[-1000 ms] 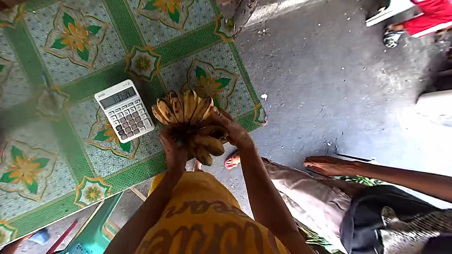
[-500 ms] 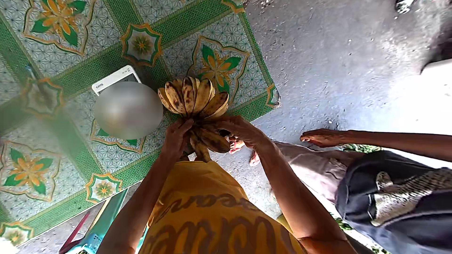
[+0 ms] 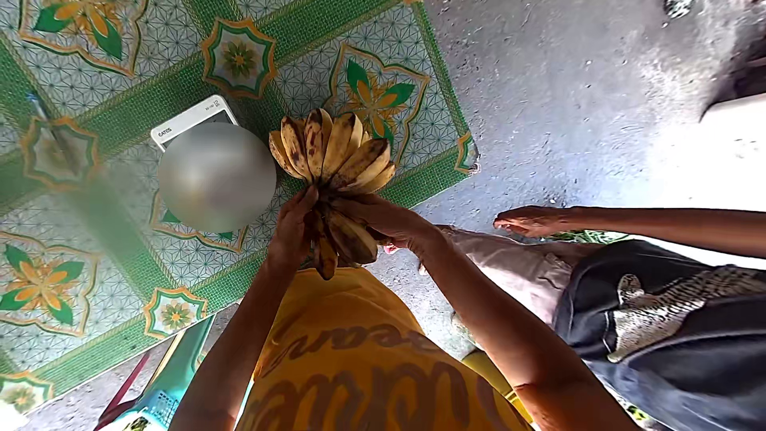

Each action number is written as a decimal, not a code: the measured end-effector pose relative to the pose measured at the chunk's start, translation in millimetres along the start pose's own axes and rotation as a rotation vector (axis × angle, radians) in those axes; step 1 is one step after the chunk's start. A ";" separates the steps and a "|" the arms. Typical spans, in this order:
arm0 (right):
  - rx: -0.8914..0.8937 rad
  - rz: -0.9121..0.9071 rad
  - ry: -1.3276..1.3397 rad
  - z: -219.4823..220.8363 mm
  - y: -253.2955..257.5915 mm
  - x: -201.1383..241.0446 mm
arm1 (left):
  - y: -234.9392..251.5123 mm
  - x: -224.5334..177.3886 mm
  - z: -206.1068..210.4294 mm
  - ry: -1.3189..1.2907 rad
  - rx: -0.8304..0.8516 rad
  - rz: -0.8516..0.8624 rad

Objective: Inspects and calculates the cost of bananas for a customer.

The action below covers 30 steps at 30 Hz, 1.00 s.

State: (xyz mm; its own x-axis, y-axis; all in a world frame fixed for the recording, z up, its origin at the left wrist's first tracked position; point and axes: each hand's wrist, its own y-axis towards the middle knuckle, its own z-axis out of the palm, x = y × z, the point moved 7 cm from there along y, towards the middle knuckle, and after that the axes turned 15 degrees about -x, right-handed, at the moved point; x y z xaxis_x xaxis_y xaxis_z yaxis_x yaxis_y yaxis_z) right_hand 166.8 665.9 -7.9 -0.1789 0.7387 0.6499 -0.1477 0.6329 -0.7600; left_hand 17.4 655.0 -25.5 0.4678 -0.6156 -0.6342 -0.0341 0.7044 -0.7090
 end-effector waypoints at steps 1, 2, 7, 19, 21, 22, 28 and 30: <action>0.006 0.024 0.059 1.1 -1.0 1.5 | -0.7 -1.5 1.4 -0.039 0.005 -0.012; -0.001 0.024 0.085 1.2 -2.1 5.7 | -1.5 -3.4 2.6 -0.073 0.019 -0.026; -0.023 -0.311 -0.288 2.6 -0.2 65.6 | -12.2 -20.5 9.1 0.045 0.033 0.036; 0.062 -0.493 -0.318 1.1 3.0 99.6 | -20.9 -47.0 11.7 0.202 -0.163 0.115; 0.089 -0.556 -0.324 -4.9 11.8 94.5 | -16.7 -43.8 15.0 0.136 -0.154 0.077; 0.093 -0.589 -0.333 -6.2 15.6 92.0 | -16.6 -43.2 17.3 0.102 -0.151 0.072; 0.143 -0.532 -0.378 -2.7 14.1 74.9 | -18.2 -28.9 18.7 -0.099 -0.113 -0.005; 0.074 -0.535 -0.363 -5.1 15.8 66.4 | -15.9 -25.4 20.5 -0.174 -0.137 -0.007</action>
State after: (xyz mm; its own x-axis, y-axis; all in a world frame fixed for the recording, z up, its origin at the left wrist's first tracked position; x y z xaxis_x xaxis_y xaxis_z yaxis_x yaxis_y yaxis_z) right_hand 157.5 726.1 23.3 -0.3778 0.1926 0.9057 -0.3716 0.8643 -0.3388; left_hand 24.1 666.7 8.2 0.6132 -0.5418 -0.5748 -0.1447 0.6383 -0.7560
